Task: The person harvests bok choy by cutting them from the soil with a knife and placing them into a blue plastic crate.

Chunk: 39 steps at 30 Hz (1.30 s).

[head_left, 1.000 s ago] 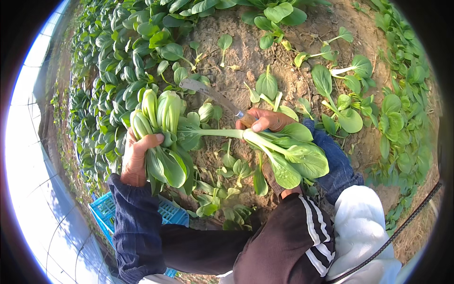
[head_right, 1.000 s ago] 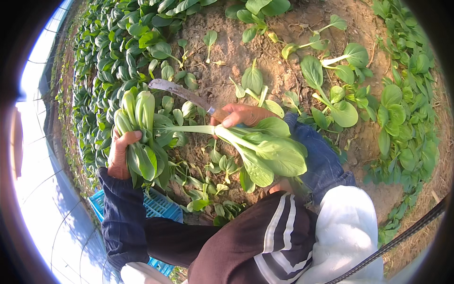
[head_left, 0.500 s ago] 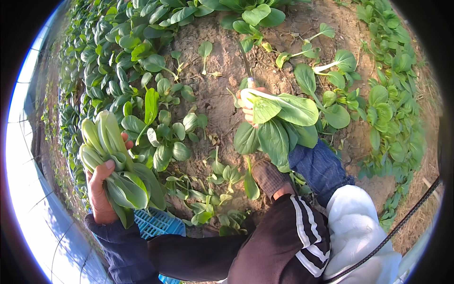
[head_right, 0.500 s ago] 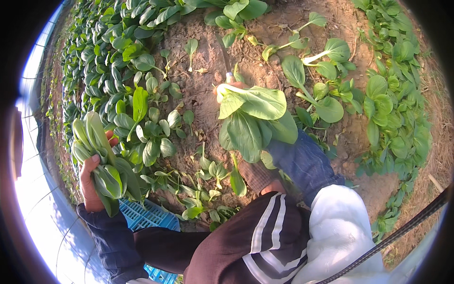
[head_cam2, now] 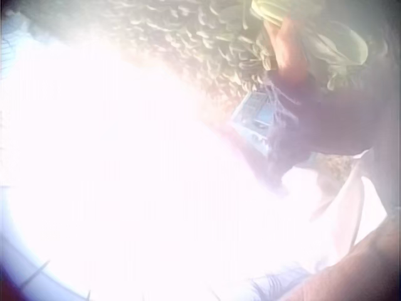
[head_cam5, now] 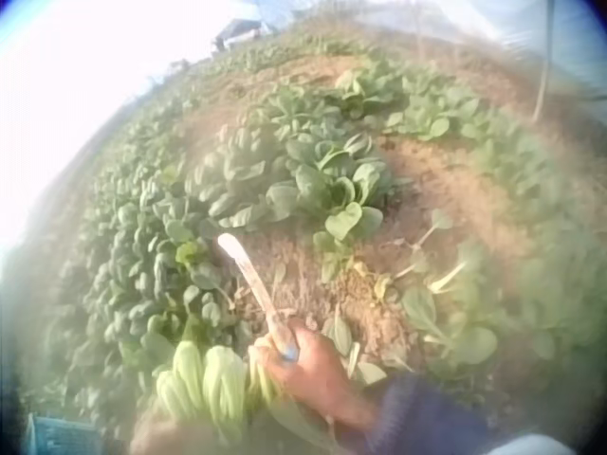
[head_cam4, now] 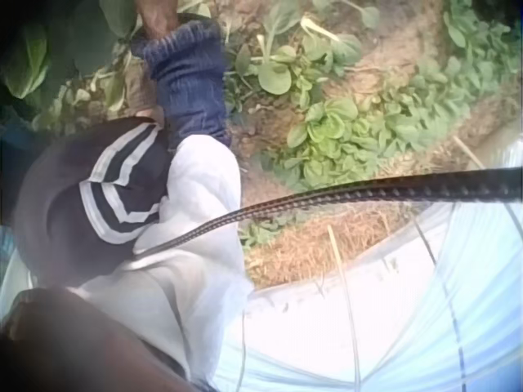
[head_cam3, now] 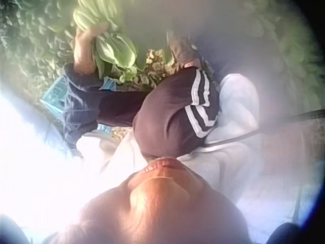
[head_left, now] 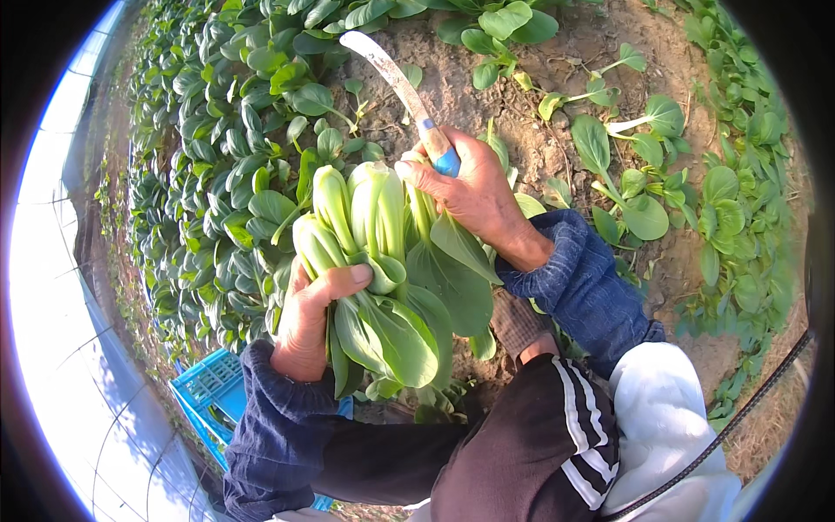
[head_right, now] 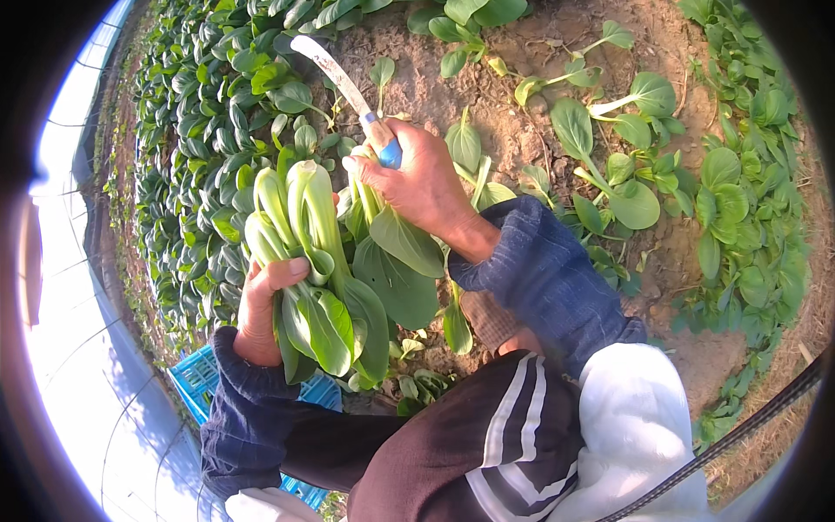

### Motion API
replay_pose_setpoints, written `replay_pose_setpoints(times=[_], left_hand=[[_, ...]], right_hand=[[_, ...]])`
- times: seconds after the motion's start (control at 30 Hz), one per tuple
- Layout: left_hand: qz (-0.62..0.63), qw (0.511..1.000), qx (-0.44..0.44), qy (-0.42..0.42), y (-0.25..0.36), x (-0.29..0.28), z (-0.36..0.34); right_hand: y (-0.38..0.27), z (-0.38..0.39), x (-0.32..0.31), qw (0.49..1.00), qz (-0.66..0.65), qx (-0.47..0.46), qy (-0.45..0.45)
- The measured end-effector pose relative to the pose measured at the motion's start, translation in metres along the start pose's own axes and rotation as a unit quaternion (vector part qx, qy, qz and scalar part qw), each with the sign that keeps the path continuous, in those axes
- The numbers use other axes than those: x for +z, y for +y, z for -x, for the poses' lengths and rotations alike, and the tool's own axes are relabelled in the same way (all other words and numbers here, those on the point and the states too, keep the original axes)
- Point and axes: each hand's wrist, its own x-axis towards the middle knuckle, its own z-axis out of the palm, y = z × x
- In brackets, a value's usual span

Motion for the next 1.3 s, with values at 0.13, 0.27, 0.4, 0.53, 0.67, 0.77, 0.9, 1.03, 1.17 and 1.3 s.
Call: replay_pose_setpoints(times=[0.13,0.27,0.4,0.53,0.67,0.77,0.9,1.03,1.17,1.3], left_hand=[[0.036,0.999,0.016,-0.012,-0.015,0.010,-0.010],[0.013,0.999,0.039,-0.021,-0.034,-0.001,-0.019],[0.158,0.986,-0.046,-0.027,-0.036,-0.034,-0.021],[0.354,0.932,-0.069,-0.039,-0.037,-0.071,-0.036],[0.394,0.916,-0.006,-0.068,-0.038,-0.057,-0.036],[0.408,0.910,0.003,-0.074,-0.051,-0.054,-0.039],[0.410,0.909,0.013,-0.076,-0.053,-0.047,-0.038],[0.407,0.910,0.023,-0.077,-0.055,-0.045,-0.037],[0.379,0.922,0.033,-0.077,-0.055,-0.048,-0.028],[0.255,0.965,0.029,-0.058,-0.034,-0.067,0.008]], right_hand=[[-0.012,0.006,0.024,0.999,0.007,0.000,0.039],[0.002,0.011,0.024,0.996,-0.075,0.028,0.028],[-0.015,0.015,0.007,0.956,-0.222,0.160,-0.105],[-0.021,0.014,0.002,0.968,-0.193,0.129,-0.096],[-0.032,0.023,0.008,0.962,-0.182,0.139,-0.149],[-0.033,0.031,0.014,0.959,-0.174,0.125,-0.183],[-0.035,0.035,0.014,0.952,-0.193,0.137,-0.194],[-0.023,0.034,0.009,0.959,-0.182,0.139,-0.164],[-0.024,0.039,0.007,0.960,-0.160,0.153,-0.173],[-0.022,0.038,0.001,0.963,-0.141,0.145,-0.178]])
